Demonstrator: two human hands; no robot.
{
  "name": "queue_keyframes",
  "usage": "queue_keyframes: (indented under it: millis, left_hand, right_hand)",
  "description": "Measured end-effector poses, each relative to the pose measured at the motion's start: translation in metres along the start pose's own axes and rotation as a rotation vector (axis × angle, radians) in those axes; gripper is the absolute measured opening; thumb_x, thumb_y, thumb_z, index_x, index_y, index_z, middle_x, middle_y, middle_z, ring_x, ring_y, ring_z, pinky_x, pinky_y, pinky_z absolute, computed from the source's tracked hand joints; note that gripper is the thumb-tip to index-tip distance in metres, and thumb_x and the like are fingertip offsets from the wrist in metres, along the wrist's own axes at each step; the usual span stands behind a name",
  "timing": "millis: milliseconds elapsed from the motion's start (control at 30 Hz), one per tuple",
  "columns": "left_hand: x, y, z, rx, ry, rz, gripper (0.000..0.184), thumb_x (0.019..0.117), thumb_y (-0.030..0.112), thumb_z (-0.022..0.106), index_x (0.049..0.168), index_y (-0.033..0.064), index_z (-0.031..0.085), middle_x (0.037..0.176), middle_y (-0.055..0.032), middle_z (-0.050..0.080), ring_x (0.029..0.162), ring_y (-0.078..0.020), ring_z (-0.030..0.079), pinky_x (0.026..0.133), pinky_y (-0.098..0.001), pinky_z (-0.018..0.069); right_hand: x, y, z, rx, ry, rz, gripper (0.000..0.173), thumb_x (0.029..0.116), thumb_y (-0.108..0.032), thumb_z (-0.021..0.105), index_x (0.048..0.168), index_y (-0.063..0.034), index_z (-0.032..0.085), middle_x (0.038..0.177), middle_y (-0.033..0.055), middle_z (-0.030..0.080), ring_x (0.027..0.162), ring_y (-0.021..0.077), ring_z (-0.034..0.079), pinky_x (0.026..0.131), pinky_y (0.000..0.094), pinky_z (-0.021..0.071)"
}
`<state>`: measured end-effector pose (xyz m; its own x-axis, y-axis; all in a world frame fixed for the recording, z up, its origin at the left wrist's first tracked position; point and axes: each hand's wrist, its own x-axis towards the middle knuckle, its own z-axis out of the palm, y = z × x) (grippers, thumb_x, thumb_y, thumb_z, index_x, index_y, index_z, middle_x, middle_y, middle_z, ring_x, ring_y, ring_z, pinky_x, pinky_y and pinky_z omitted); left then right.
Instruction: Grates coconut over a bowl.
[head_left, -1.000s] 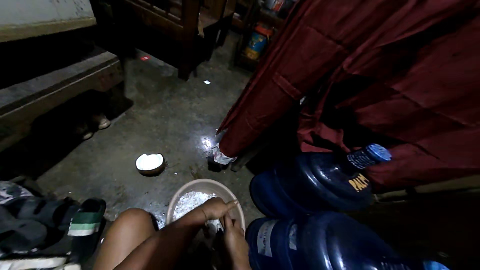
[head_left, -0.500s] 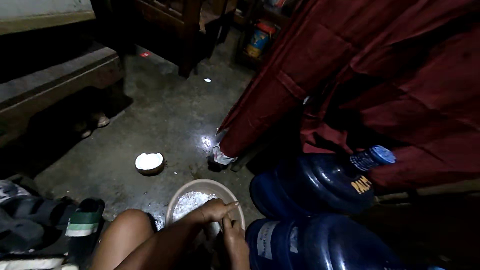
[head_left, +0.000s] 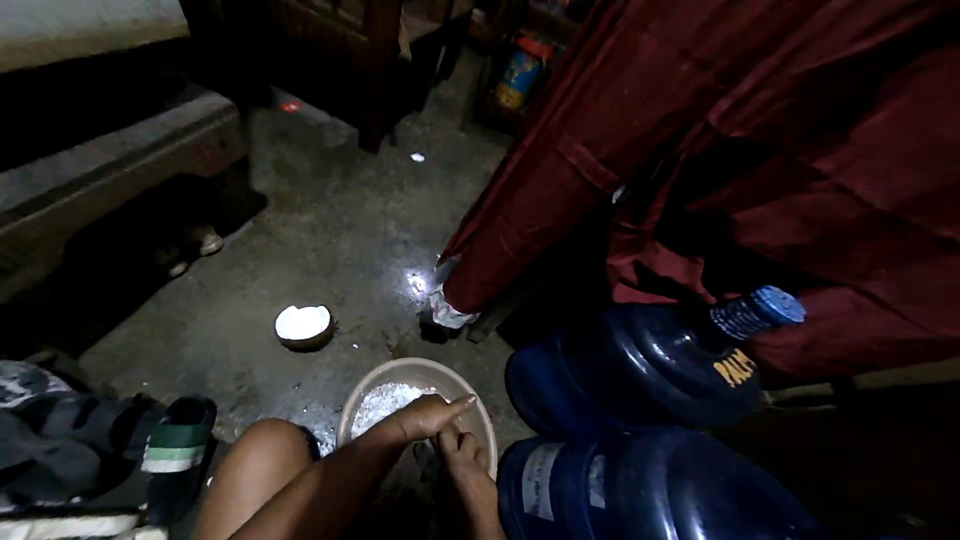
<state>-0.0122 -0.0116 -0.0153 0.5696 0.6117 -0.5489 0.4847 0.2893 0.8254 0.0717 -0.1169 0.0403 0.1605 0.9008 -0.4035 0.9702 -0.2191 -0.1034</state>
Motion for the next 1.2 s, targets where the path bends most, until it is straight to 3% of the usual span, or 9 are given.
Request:
queue_keyframes:
  millis: [167, 267, 400, 500, 600, 700, 800, 933, 1200]
  left_hand:
    - [-0.018, 0.037, -0.011, -0.145, -0.071, 0.009, 0.083, 0.1082, 0.061, 0.017, 0.139, -0.0076, 0.053, 0.140, -0.0281, 0.055, 0.128, -0.0347, 0.054, 0.111, -0.0505, 0.0397]
    - [-0.039, 0.053, -0.002, -0.053, -0.183, 0.102, 0.090, 0.1060, 0.065, 0.012, 0.133, -0.0064, 0.059, 0.136, -0.0258, 0.059, 0.130, -0.0345, 0.056, 0.112, -0.0543, 0.0400]
    - [-0.028, 0.028, 0.017, 0.202, -0.055, 0.103, 0.085, 0.1034, 0.070, 0.024, 0.114, 0.0009, 0.073, 0.117, -0.0232, 0.069, 0.116, -0.0386, 0.063, 0.101, -0.0641, 0.0450]
    - [0.007, 0.004, 0.011, 0.157, -0.012, 0.013, 0.087, 0.1020, 0.072, 0.027, 0.112, -0.0024, 0.071, 0.118, -0.0248, 0.068, 0.117, -0.0386, 0.064, 0.102, -0.0631, 0.0459]
    - [0.026, -0.011, 0.017, -0.134, -0.051, -0.051, 0.087, 0.1055, 0.066, 0.024, 0.127, -0.0087, 0.062, 0.126, -0.0268, 0.064, 0.118, -0.0347, 0.063, 0.105, -0.0530, 0.0463]
    - [0.002, 0.019, 0.002, -0.287, -0.155, 0.074, 0.089, 0.1070, 0.063, 0.011, 0.131, -0.0091, 0.058, 0.128, -0.0251, 0.063, 0.117, -0.0295, 0.061, 0.105, -0.0460, 0.0457]
    - [-0.032, 0.049, 0.007, -0.143, -0.297, 0.152, 0.089, 0.1070, 0.062, 0.008, 0.137, -0.0063, 0.056, 0.137, -0.0244, 0.060, 0.127, -0.0325, 0.059, 0.109, -0.0515, 0.0443]
    - [-0.022, 0.035, 0.017, 0.243, -0.175, 0.135, 0.085, 0.1061, 0.065, 0.021, 0.114, -0.0034, 0.071, 0.115, -0.0263, 0.069, 0.114, -0.0400, 0.065, 0.101, -0.0627, 0.0460]
    - [0.011, 0.031, 0.005, -0.148, -0.162, 0.003, 0.087, 0.1071, 0.063, 0.015, 0.134, -0.0084, 0.056, 0.133, -0.0273, 0.059, 0.124, -0.0330, 0.057, 0.110, -0.0491, 0.0415]
  right_hand:
    - [0.014, 0.013, -0.035, -0.030, -0.135, 0.027, 0.070, 0.0961, -0.007, 0.058, 0.160, -0.0253, 0.036, 0.145, 0.0206, 0.055, 0.121, 0.0424, 0.063, 0.097, 0.0575, 0.0535]
    - [-0.024, 0.019, -0.054, 0.030, -0.070, -0.004, 0.074, 0.0910, -0.005, 0.065, 0.159, -0.0174, 0.039, 0.144, 0.0247, 0.054, 0.120, 0.0463, 0.062, 0.093, 0.0597, 0.0546]
    - [-0.043, 0.016, -0.011, 0.047, 0.163, -0.068, 0.063, 0.0835, -0.009, 0.077, 0.142, -0.0025, 0.055, 0.134, 0.0317, 0.056, 0.112, 0.0499, 0.063, 0.077, 0.0551, 0.0599]
    - [-0.006, 0.011, 0.004, 0.052, 0.041, 0.024, 0.059, 0.0921, -0.008, 0.066, 0.149, -0.0141, 0.052, 0.136, 0.0249, 0.058, 0.116, 0.0438, 0.063, 0.089, 0.0539, 0.0574]
    - [0.020, 0.018, -0.007, -0.063, -0.157, 0.052, 0.061, 0.0991, -0.012, 0.056, 0.157, -0.0237, 0.042, 0.144, 0.0215, 0.056, 0.120, 0.0434, 0.062, 0.095, 0.0566, 0.0542]
    - [0.012, 0.016, -0.037, -0.070, -0.146, 0.062, 0.063, 0.0987, -0.011, 0.057, 0.158, -0.0247, 0.040, 0.142, 0.0212, 0.058, 0.121, 0.0442, 0.062, 0.095, 0.0583, 0.0540]
    - [-0.036, 0.026, -0.047, -0.014, 0.028, -0.054, 0.067, 0.0902, -0.002, 0.065, 0.154, -0.0120, 0.047, 0.137, 0.0284, 0.058, 0.115, 0.0496, 0.063, 0.084, 0.0596, 0.0570]
    - [-0.047, 0.013, -0.015, 0.090, 0.123, -0.021, 0.056, 0.0930, -0.011, 0.068, 0.146, 0.0011, 0.052, 0.141, 0.0359, 0.051, 0.118, 0.0501, 0.061, 0.088, 0.0544, 0.0575]
    - [0.025, 0.026, -0.036, -0.045, -0.213, 0.072, 0.054, 0.1029, -0.020, 0.055, 0.156, -0.0220, 0.043, 0.136, 0.0195, 0.063, 0.121, 0.0414, 0.064, 0.098, 0.0599, 0.0519]
